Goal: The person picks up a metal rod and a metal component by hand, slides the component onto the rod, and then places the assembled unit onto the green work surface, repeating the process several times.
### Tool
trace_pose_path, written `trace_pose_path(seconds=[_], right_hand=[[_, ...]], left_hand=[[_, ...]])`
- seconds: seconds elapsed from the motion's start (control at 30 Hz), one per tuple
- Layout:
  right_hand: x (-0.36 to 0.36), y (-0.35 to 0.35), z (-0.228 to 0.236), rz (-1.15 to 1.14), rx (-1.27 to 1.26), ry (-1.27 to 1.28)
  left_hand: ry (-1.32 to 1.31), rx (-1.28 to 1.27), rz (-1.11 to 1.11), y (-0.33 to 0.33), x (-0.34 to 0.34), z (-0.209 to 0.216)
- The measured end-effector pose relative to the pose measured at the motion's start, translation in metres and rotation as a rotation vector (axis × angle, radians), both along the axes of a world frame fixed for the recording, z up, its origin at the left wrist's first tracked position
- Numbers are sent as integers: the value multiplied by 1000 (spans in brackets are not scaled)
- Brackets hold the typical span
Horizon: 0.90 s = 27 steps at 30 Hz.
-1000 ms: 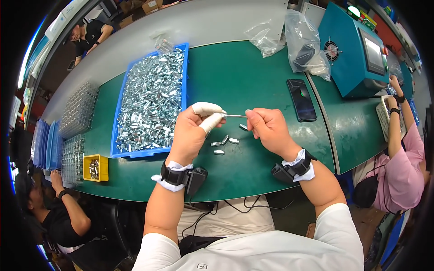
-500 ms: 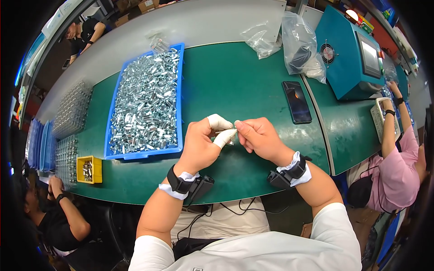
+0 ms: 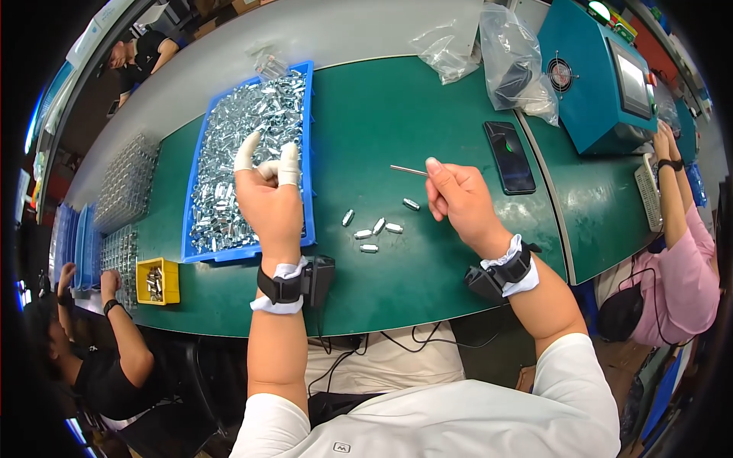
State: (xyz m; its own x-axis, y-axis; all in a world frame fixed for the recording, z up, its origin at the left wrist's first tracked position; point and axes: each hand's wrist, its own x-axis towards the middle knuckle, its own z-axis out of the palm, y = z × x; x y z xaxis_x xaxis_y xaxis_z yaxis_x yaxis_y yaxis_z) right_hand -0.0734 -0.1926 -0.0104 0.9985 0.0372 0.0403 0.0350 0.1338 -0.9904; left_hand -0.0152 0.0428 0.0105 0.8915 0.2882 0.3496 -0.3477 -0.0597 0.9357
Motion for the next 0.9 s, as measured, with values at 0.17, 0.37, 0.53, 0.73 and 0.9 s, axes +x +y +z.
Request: trace_pose_path(seconds=[0.17, 0.37, 0.53, 0.73, 0.9], right_hand=[[-2, 5, -2, 28, -29, 21], [-2, 6, -1, 29, -25, 9], [-5, 7, 0, 43, -34, -7], [-8, 10, -2, -5, -137, -74], [-8, 7, -4, 4, -211, -101]], left_hand=[[57, 770, -364, -16, -21, -6], [2, 1190, -421, -8, -25, -13], [-30, 1145, -501, -5, -22, -17], [351, 75, -698, -11, -23, 5], [234, 5, -695, -15, -18, -7]])
